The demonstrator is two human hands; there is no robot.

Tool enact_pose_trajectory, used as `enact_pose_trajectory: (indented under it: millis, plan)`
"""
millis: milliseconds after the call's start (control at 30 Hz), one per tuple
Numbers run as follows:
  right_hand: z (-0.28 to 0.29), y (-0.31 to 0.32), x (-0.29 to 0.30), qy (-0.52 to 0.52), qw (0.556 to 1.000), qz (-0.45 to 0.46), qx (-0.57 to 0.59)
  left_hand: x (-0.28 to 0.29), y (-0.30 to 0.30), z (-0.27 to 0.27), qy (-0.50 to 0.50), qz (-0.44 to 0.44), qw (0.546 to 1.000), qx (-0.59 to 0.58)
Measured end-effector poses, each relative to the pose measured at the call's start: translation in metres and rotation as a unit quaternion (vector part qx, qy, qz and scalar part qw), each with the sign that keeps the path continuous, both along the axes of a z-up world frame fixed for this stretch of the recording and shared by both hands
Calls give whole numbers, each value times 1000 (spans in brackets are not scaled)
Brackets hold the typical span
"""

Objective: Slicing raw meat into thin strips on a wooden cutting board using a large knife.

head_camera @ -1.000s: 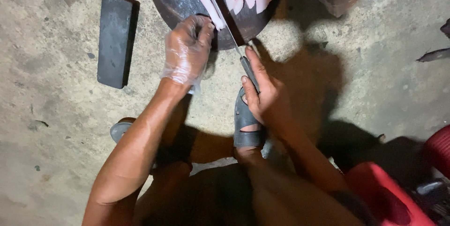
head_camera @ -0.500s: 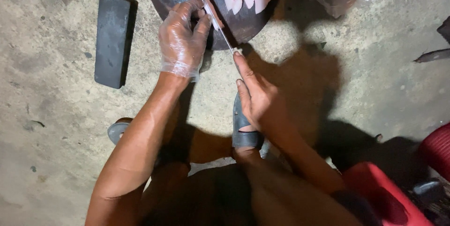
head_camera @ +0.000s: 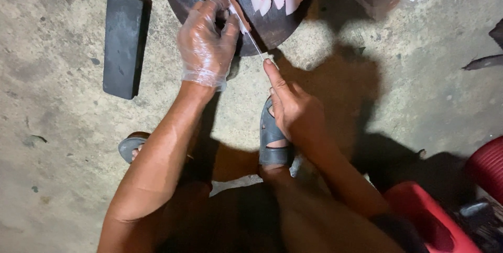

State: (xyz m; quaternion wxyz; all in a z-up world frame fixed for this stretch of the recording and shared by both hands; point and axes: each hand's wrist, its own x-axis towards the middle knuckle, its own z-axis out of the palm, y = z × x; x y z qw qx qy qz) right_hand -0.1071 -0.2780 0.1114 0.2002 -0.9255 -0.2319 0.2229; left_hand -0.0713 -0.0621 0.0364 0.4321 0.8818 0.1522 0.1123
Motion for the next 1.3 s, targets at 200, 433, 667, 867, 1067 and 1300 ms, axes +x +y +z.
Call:
enact_pose_trajectory:
  millis: [200,433,667,867,1067,1300]
  plan:
    - [-14,-8,-3,21,999,10,-35,-1,-2,-7,23,12,1000,13]
    - [-11,-8,3,-13,994,51,-98,0,-3,-6,2,18,1000,24]
    - [-9,-5,9,97,986,42,-125,-1,-8,-7,2,34,998,57]
    - [-11,-1,18,90,989,53,-103,0,-7,-10,6,32,997,65]
    - [-19,-2,28,125,983,61,-122,-2,-8,-18,-13,28,995,92]
    - [-22,5,29,20,994,92,-47,2,-6,-7,-10,19,997,80]
